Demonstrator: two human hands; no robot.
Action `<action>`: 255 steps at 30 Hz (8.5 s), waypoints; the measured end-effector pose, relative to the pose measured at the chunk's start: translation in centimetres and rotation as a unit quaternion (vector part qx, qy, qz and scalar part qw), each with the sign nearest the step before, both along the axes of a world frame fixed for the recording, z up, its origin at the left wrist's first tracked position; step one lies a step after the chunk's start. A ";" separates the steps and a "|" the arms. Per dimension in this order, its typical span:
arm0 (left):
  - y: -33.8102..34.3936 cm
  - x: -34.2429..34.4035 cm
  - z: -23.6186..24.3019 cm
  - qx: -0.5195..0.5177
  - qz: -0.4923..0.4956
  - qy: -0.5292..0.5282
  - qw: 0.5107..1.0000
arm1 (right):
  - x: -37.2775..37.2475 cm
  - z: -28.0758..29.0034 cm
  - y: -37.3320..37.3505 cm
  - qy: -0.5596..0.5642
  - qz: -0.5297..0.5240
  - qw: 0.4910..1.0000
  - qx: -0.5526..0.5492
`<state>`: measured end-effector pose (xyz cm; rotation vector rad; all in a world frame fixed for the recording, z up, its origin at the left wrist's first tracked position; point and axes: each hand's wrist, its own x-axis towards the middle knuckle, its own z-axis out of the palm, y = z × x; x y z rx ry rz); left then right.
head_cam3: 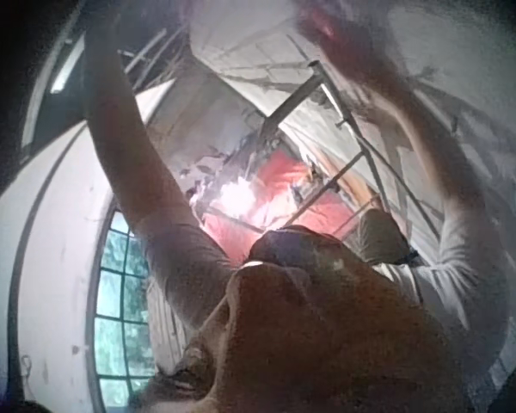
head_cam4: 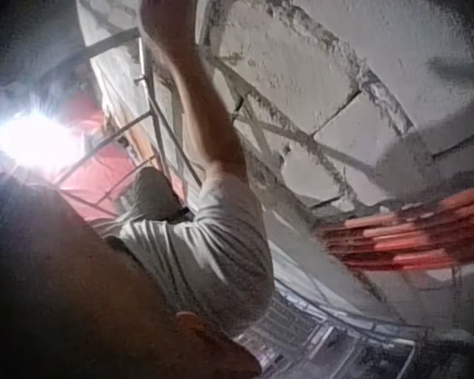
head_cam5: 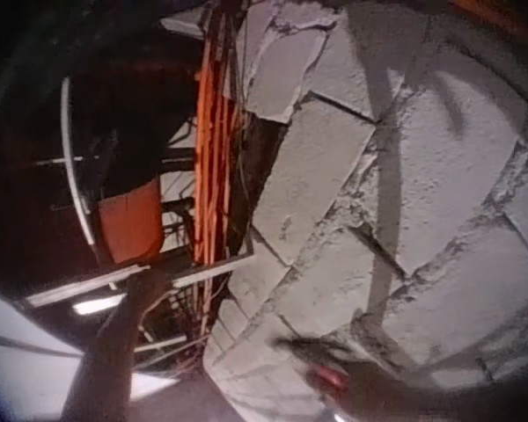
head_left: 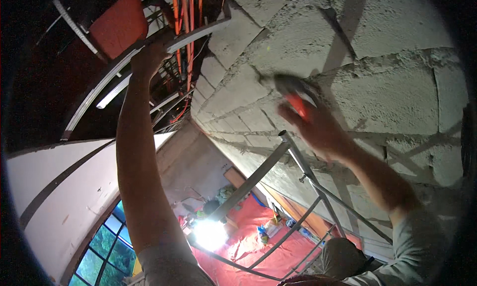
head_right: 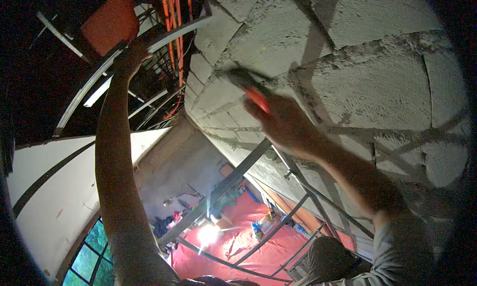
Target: The person uses metal snips to cut a metal profile and then uses a hammer to secure the metal profile to the ceiling structure while standing on a scaffold.
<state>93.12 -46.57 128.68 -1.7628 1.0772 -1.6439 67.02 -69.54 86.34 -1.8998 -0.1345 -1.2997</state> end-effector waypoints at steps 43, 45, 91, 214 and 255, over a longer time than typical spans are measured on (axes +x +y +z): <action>15.2 -10.8 -1.4 -0.115 0.065 -0.293 0.947 | 11.6 36.9 5.9 -0.088 0.012 0.971 -0.220; 15.9 -10.7 -1.2 -0.098 0.054 -0.336 0.935 | 11.0 36.9 7.0 -0.106 0.021 0.974 -0.200; 4.2 -10.0 -43.2 -0.434 -0.517 0.494 0.548 | 9.1 5.4 13.6 0.207 0.368 0.884 0.201; 20.9 -1.2 -52.6 -0.075 -0.022 0.561 0.824 | 9.2 -14.9 16.8 0.186 0.145 0.964 -0.125; 18.6 0.4 -53.7 -0.183 -0.108 0.704 0.677 | 9.8 -15.5 13.2 0.209 0.166 0.952 -0.146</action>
